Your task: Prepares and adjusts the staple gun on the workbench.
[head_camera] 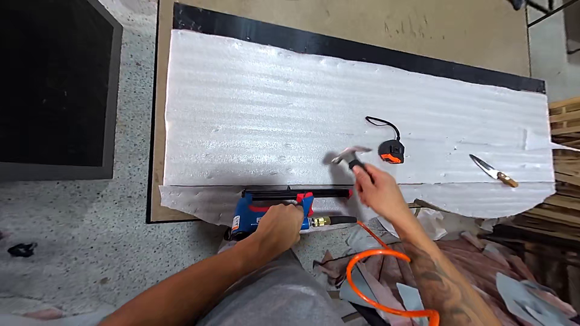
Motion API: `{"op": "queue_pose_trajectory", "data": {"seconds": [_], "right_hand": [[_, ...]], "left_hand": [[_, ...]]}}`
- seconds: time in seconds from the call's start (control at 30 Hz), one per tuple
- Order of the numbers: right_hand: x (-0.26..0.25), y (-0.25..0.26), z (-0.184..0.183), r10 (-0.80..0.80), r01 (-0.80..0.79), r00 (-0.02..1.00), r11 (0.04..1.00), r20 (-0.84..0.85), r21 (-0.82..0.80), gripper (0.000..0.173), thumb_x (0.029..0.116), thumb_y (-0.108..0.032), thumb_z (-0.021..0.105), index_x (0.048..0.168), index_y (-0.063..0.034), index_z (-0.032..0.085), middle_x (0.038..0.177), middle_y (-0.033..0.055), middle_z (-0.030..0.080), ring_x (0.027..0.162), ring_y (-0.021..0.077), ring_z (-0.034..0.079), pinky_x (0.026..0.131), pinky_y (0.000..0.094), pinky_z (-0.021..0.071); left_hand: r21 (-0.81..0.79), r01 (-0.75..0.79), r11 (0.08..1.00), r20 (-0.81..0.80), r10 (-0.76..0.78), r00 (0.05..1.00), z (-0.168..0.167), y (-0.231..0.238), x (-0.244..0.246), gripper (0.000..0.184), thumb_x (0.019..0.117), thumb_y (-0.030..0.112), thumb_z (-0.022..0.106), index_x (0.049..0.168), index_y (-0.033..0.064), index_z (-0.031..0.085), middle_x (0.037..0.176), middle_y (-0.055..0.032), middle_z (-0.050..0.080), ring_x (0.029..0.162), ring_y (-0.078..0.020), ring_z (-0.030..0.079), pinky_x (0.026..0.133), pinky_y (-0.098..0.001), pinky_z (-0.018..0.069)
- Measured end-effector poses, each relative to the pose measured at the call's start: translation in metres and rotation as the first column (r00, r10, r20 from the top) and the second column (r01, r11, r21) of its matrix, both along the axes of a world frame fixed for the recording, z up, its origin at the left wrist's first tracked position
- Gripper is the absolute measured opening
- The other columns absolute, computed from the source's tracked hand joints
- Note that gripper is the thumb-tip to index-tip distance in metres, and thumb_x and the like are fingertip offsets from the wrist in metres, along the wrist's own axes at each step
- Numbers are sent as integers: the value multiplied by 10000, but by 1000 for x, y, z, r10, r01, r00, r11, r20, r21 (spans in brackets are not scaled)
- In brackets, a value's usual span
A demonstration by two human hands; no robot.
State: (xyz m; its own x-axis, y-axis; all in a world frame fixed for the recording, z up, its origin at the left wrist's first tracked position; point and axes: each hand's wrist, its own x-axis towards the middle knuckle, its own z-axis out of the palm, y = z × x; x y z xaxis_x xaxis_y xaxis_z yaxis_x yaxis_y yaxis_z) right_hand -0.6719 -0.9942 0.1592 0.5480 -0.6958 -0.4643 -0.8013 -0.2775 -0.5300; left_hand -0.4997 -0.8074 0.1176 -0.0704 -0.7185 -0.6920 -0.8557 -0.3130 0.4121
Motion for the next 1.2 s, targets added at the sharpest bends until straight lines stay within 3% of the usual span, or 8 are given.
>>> {"op": "queue_pose_trajectory", "data": {"seconds": [0.07,0.1,0.17,0.27,0.4,0.63,1.0,1.2], "right_hand": [[2,-20,-19,79,-90,996,937,-48,-339,391,1096,-410,456,1237,-100,650,813,143,645,683,309,642,597,523,533],[5,-25,-27,125,-173,983,883,-136,-437,421,1078,-375,507,1392,-117,616,1045,198,684,944,382,678,801,599,558],[22,-12,-29,218,-317,945,796,-244,-515,556,1003,-379,638,1481,-110,547,1424,276,529,1328,520,474,1054,743,372],[55,44,-26,418,-471,882,798,-217,-376,584,940,-543,683,1282,-72,641,1259,201,615,1140,412,613,916,605,526],[60,75,-55,472,-466,881,865,-11,-186,180,998,-233,682,941,-63,705,918,96,672,816,249,689,728,443,598],[60,88,-51,397,-442,895,853,-206,-279,273,1000,-306,678,888,-57,670,848,114,653,752,291,683,639,473,580],[53,53,-59,621,-598,769,783,153,-172,65,946,-34,675,912,-90,667,943,54,659,863,200,667,776,396,585],[52,40,-45,429,-439,851,898,304,-38,98,926,-19,678,1005,-74,700,975,47,686,834,139,664,760,332,584]], "left_hand": [[-12,5,1000,11,-5,1000,-4,1,-4,309,900,214,671,1170,66,646,1057,-112,699,959,-296,702,778,-479,575],[-17,4,1000,10,-4,1000,-6,2,-5,302,903,206,663,1166,60,641,1059,-116,698,961,-300,702,782,-481,577],[-32,-1,999,-1,1,1000,-8,3,-5,287,907,200,661,1151,49,638,1060,-123,694,970,-307,699,795,-487,577],[-31,6,1000,13,-5,1000,-12,8,-8,291,914,213,654,1161,60,639,1061,-115,696,964,-298,703,789,-477,579],[-31,29,999,16,-29,999,-6,3,-5,271,908,212,651,1131,58,638,1005,-109,697,936,-293,705,766,-465,576],[-52,-5,999,-12,4,1000,-2,4,0,266,851,238,707,1061,82,659,941,-96,692,891,-289,699,726,-478,571],[-1,58,998,-53,-58,997,4,-1,12,314,839,263,727,1087,79,668,983,-100,696,937,-296,693,775,-497,571],[-36,40,999,-51,-41,998,-1,6,8,292,838,221,728,1082,69,673,984,-111,696,931,-306,694,770,-500,570]]}}
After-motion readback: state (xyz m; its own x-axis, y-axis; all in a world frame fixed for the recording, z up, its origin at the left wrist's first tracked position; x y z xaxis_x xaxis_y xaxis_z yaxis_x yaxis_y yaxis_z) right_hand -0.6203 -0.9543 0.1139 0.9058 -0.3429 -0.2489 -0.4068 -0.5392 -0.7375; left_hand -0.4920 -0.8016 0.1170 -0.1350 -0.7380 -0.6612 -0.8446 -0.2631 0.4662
